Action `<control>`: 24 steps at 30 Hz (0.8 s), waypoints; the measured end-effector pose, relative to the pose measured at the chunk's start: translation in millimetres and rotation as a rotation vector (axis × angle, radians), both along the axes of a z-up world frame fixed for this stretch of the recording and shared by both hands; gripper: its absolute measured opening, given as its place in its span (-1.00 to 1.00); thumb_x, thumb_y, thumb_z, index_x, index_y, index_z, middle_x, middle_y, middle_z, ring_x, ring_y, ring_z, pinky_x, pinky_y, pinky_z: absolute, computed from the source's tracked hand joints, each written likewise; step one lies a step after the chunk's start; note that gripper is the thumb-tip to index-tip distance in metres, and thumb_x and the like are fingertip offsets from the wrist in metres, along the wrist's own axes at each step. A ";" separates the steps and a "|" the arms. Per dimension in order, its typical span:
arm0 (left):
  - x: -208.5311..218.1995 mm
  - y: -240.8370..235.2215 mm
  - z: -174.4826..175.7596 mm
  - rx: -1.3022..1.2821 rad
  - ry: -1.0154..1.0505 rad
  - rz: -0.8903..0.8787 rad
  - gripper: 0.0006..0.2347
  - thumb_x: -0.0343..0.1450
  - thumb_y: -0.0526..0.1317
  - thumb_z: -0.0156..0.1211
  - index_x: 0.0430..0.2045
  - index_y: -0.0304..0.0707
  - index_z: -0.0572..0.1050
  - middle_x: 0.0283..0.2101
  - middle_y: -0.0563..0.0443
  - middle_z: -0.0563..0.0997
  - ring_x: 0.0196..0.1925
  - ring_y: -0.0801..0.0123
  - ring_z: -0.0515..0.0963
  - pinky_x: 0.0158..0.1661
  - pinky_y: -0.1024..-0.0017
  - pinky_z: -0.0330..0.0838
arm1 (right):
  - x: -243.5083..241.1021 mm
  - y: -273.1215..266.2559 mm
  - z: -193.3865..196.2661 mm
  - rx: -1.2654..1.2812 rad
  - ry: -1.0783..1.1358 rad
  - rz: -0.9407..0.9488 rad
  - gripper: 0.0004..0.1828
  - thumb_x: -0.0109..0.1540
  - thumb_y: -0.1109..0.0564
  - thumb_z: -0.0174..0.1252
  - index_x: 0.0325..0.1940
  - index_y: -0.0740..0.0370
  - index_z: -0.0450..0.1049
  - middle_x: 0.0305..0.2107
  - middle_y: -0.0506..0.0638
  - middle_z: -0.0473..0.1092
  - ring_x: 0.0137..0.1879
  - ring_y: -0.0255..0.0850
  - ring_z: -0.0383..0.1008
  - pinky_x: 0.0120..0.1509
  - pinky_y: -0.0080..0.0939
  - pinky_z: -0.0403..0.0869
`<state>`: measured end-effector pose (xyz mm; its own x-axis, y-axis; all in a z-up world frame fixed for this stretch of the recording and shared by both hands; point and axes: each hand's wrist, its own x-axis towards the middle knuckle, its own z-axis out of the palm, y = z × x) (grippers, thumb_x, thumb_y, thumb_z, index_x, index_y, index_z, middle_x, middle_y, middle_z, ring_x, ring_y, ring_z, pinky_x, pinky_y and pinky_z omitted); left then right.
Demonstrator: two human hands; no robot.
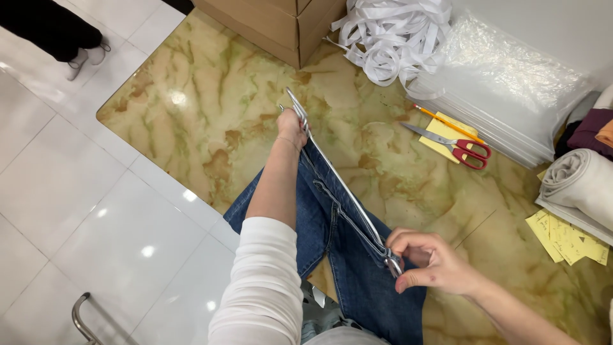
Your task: The person takes an orange t-shirt from a hanger, lays it on a table, and folds it into a compact rectangle before stacking it. They repeat this process with a light blue polo shirt. Finally, they take a pair of jeans from a hanger, lay them on the table, and fold them neatly.
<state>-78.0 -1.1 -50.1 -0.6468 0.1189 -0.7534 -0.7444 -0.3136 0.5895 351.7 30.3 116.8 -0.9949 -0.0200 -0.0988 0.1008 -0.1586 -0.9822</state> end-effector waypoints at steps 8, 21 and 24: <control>3.4 10.9 25.8 -0.029 -0.044 -0.020 -0.87 0.32 -0.49 -0.28 -0.60 -0.26 0.20 -0.67 -0.04 0.23 -0.75 0.39 0.16 -0.72 0.44 0.05 | 12.8 -21.1 -7.4 -0.132 -0.006 -0.228 -0.74 0.06 0.34 0.54 -0.36 0.27 0.53 -0.35 0.07 0.43 -0.21 -0.13 0.40 -0.14 -0.21 0.35; 3.0 22.9 -6.9 0.208 0.043 -0.053 -0.76 0.58 -0.11 -0.29 -0.42 -0.08 0.34 -0.62 0.07 0.38 -0.68 0.36 0.25 -0.55 0.40 0.18 | 33.1 45.8 -17.6 -0.357 0.019 -0.356 -0.84 0.23 0.31 0.31 -0.12 0.41 0.55 -0.19 0.24 0.47 -0.18 -0.02 0.50 -0.10 -0.08 0.47; 48.0 -24.7 55.5 0.156 0.167 -0.238 -0.54 0.65 0.03 -0.21 -0.27 -0.43 0.55 -0.25 -0.25 0.68 -0.26 0.13 0.66 -0.18 0.23 0.64 | 31.4 54.5 -13.0 -0.364 -0.010 -0.317 -0.84 0.23 0.39 0.26 -0.10 0.37 0.58 -0.19 0.19 0.48 -0.21 -0.07 0.49 -0.12 -0.10 0.49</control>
<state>-30.1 -25.9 5.4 -0.7004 0.3868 -0.5999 -0.7044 -0.2387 0.6685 383.0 84.7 103.8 -0.9565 0.2491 -0.1516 0.0012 -0.5164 -0.8564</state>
